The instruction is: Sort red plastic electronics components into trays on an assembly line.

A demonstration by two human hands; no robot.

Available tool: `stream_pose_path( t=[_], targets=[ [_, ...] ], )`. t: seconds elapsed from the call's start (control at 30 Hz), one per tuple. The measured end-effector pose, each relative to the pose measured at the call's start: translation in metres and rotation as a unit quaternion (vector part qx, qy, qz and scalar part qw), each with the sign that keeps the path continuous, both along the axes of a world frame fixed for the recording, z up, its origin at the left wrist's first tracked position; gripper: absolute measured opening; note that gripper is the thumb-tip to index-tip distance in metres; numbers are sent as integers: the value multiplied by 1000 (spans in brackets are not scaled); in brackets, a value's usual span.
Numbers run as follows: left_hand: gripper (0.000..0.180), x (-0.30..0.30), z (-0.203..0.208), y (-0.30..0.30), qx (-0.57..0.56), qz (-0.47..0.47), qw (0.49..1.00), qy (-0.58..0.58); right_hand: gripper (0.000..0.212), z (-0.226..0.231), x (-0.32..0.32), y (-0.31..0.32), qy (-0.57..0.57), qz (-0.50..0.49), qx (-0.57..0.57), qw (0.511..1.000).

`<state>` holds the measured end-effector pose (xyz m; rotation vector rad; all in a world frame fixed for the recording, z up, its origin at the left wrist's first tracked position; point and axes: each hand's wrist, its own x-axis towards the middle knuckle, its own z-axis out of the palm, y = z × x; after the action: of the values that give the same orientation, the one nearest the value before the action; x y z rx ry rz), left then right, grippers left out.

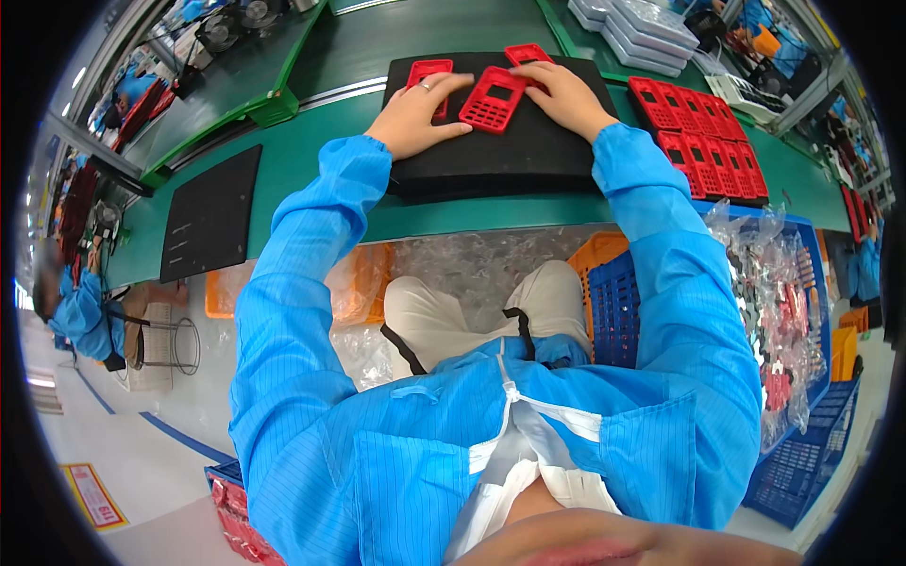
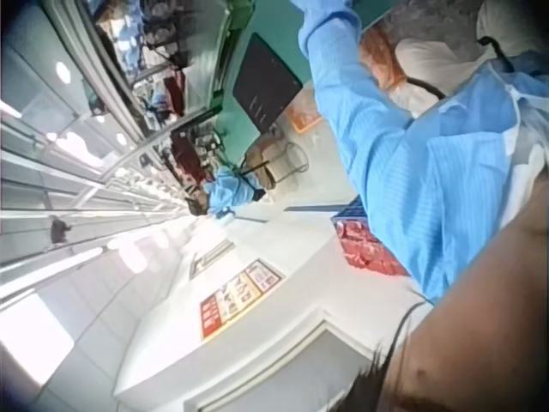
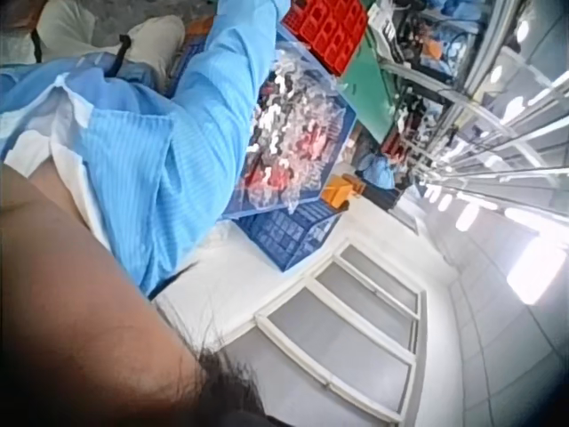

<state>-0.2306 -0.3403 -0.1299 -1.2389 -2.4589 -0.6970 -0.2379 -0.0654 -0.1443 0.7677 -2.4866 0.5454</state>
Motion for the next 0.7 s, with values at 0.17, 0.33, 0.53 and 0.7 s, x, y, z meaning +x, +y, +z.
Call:
stream_pose_path(
  t=[0.17, 0.33, 0.53, 0.7],
  targets=[
    [39, -12, -11, 0, -78, 74, 994, 26, 45, -3, 16, -38, 29, -13, 9, 999],
    [42, -24, -17, 14, -30, 159, 986, 46, 46, -5, 21, -54, 9, -11, -15, 1000],
    [37, -41, -13, 3, -29, 36, 991, 125, 26, 3, 16, -70, -44, -65, -20, 997],
    [45, -7, 16, -5, -120, 100, 971, 179, 41, 25, 70, -47, 107, -57, 85, 989]
  ],
)
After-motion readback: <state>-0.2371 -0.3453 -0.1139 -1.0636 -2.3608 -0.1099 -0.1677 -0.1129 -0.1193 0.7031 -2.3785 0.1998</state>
